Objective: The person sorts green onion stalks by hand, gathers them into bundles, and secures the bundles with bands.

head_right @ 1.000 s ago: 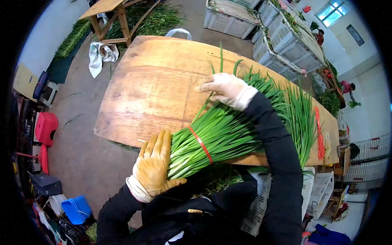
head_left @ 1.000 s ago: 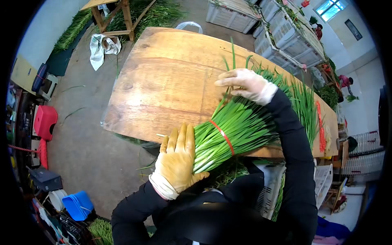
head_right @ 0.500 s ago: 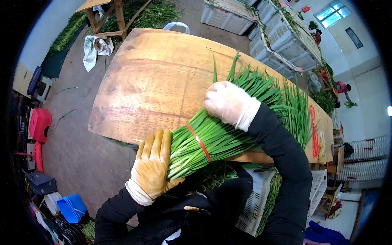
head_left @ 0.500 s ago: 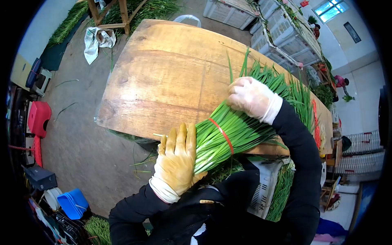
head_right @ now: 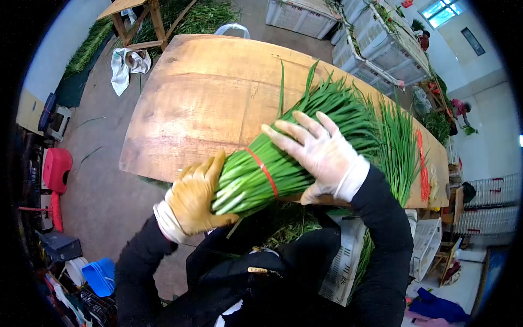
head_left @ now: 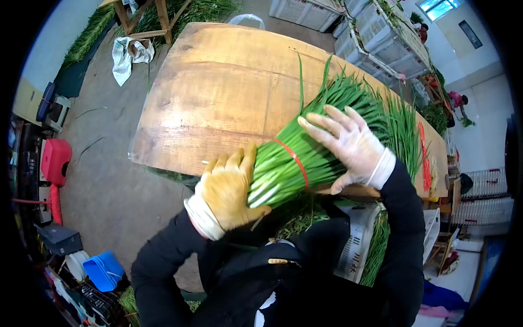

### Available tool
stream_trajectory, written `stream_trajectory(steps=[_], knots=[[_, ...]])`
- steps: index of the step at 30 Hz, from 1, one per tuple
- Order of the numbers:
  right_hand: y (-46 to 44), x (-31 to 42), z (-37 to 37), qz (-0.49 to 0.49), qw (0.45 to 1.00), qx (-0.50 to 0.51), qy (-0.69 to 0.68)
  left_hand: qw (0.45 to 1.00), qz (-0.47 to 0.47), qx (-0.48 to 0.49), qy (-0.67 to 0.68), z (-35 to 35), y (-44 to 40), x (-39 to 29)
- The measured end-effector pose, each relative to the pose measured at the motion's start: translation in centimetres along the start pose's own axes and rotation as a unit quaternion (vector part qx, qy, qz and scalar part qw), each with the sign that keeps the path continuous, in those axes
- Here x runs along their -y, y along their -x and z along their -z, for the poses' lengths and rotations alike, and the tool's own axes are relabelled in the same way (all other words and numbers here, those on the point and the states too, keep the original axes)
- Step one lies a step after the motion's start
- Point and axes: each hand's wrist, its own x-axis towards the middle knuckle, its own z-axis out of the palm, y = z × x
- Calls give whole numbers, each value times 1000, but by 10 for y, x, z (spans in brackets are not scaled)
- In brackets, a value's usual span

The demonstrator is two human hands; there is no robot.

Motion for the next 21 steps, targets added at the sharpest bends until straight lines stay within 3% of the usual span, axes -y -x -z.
stream_trajectory(steps=[1, 3, 5, 9, 13, 15, 17, 18, 21], knots=[[5, 11, -5, -42, 998, 41, 37, 998, 1, 41, 40, 4, -5, 4], [7, 13, -25, -48, 998, -5, 29, 997, 0, 58, 52, 11, -6, -1], [10, 9, -38, -34, 999, -38, 6, 995, 33, 77, -55, 10, -2, -17], [35, 8, -30, -4, 994, -45, -96, 947, -18, -168, -274, -40, 24, -36], [54, -24, -27, 108, 942, -27, -316, 934, 15, -245, -259, -64, 40, -54], [62, -26, -23, 26, 879, -108, -464, 931, -1, -256, -262, -72, 49, -54], [53, -31, -17, -14, 878, -177, -445, 926, -16, -266, -267, -76, 53, -55], [46, -36, -17, -30, 914, -194, -356, 929, -17, -263, -260, -76, 54, -56], [14, -48, -24, 40, 948, -176, -262, 931, -16, -277, -238, -78, 53, -56]])
